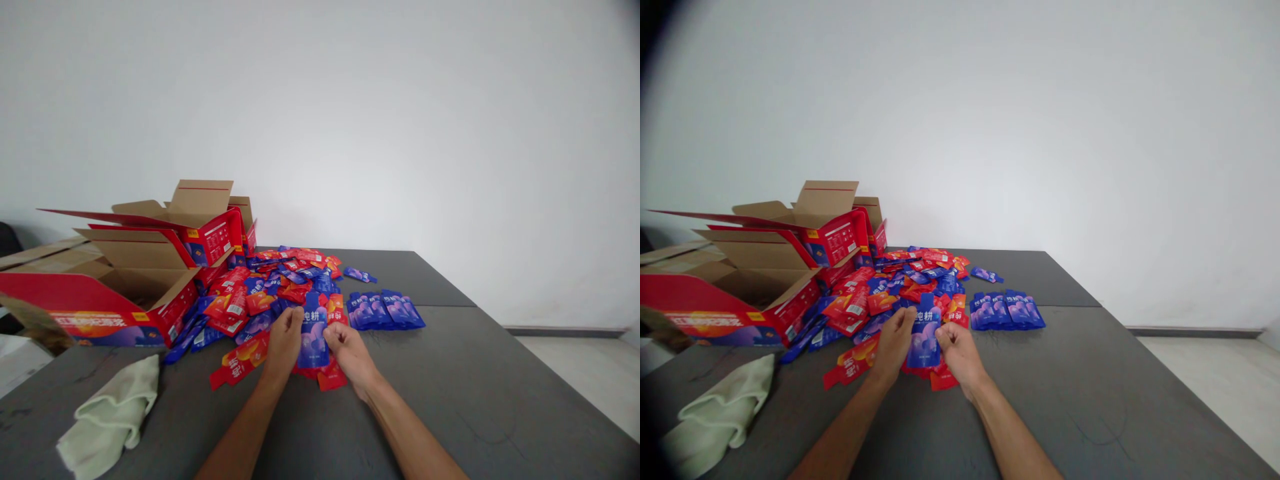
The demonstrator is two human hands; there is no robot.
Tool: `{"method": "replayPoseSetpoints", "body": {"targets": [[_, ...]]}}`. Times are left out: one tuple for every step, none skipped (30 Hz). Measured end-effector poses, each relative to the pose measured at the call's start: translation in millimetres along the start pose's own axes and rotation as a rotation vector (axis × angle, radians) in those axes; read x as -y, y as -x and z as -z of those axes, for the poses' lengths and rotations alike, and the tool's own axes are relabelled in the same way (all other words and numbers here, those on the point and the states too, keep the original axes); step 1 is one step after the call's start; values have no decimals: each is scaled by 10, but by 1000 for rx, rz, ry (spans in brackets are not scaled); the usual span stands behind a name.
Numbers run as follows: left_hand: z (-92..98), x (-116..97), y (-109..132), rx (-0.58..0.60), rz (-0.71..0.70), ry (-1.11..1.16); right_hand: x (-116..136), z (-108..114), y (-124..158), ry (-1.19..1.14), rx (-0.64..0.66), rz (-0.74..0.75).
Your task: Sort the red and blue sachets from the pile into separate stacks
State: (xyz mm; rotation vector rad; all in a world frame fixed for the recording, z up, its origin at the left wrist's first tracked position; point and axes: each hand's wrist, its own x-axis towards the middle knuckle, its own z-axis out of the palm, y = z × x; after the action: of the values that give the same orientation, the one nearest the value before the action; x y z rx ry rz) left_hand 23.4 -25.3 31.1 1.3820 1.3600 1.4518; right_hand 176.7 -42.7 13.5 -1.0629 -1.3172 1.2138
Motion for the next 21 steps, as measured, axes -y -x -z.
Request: {"method": "replayPoseSetpoints", "body": {"targets": [[-10,21,-4,40,37,25,-15,15,-16,19,-29,11],[-25,46,-5,83,69,47,-26,31,-30,54,-69,33],[-44,73,-3,121,93,64,-31,45,-39,103,-118,66],[-65,100,2,147,110,79,-30,54,-41,164,-170,104],[-86,125,9,161,124,99,-24,54,-35,235,-217,145],[-104,146,16,165,140,126,-16,43,-19,311,-253,185],[-119,161,23,165,157,158,-10,20,4,384,-276,221],[-128,171,28,157,175,189,-7,-13,33,457,-278,253],[-131,174,31,146,190,217,-11,-53,65,521,-265,283],[-131,172,32,135,202,241,-22,-95,96,572,-258,317],[-127,165,30,127,212,262,-40,-136,123,620,-243,346],[-122,157,28,126,220,280,-63,-169,143,663,-240,357],[-118,147,26,134,224,296,-87,-193,155,699,-246,359],[-117,138,25,153,224,309,-111,-205,158,730,-257,356],[-119,132,24,183,222,317,-130,-203,151,757,-273,352],[-124,131,25,219,218,315,-145,-188,136,779,-291,353],[-132,134,27,247,211,302,-154,-160,113,802,-308,361],[-141,144,29,260,195,274,-160,-120,82,827,-329,373],[-151,158,31,254,167,230,-163,-70,47,855,-354,384],[-159,176,33,235,127,173,-166,-9,7,887,-384,391],[-165,196,33,205,81,109,-170,62,-37,920,-420,394]]}}
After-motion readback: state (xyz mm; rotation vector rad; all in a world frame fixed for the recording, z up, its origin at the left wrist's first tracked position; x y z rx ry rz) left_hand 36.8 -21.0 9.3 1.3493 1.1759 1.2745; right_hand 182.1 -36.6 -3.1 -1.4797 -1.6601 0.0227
